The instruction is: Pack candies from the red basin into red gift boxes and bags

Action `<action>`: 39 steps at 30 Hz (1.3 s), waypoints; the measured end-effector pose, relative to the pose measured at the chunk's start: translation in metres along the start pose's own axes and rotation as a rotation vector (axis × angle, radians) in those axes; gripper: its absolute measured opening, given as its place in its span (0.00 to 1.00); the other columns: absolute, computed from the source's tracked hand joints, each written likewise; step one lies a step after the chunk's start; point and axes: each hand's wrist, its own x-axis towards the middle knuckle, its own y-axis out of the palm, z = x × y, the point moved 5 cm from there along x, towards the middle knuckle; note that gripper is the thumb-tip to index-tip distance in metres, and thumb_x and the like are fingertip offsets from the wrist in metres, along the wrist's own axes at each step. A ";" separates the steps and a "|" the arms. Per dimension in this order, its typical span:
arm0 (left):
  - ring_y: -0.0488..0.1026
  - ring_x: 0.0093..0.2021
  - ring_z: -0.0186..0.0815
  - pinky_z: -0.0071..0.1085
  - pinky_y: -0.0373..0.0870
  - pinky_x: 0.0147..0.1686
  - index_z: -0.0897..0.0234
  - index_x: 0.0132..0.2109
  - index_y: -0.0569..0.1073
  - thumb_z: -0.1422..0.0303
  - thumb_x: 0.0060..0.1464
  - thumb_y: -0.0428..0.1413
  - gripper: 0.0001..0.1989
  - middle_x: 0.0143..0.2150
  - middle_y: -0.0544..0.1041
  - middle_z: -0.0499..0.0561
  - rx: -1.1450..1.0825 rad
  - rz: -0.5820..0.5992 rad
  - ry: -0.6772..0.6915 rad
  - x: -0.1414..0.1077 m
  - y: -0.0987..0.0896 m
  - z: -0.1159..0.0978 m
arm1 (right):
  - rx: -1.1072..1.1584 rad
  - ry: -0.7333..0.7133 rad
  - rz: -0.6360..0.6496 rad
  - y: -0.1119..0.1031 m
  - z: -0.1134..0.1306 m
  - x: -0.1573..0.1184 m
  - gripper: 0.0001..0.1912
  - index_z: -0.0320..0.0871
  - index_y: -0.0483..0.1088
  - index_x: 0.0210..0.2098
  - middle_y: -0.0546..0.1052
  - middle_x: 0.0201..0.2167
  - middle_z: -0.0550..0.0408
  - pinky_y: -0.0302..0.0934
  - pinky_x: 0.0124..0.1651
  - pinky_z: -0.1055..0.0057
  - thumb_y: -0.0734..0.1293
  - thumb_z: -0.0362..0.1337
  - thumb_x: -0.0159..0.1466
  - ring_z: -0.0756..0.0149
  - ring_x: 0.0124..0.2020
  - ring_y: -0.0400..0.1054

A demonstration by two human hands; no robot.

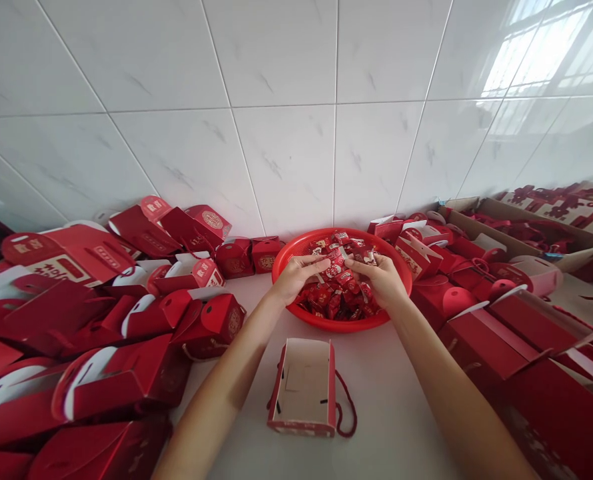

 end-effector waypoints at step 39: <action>0.79 0.51 0.47 0.42 0.75 0.52 0.64 0.53 0.80 0.63 0.46 0.67 0.25 0.50 0.83 0.55 0.108 0.018 0.155 -0.006 -0.013 -0.015 | -0.029 0.064 0.078 0.003 0.001 -0.002 0.20 0.44 0.70 0.28 0.74 0.19 0.58 0.57 0.19 0.73 0.80 0.44 0.44 0.66 0.20 0.68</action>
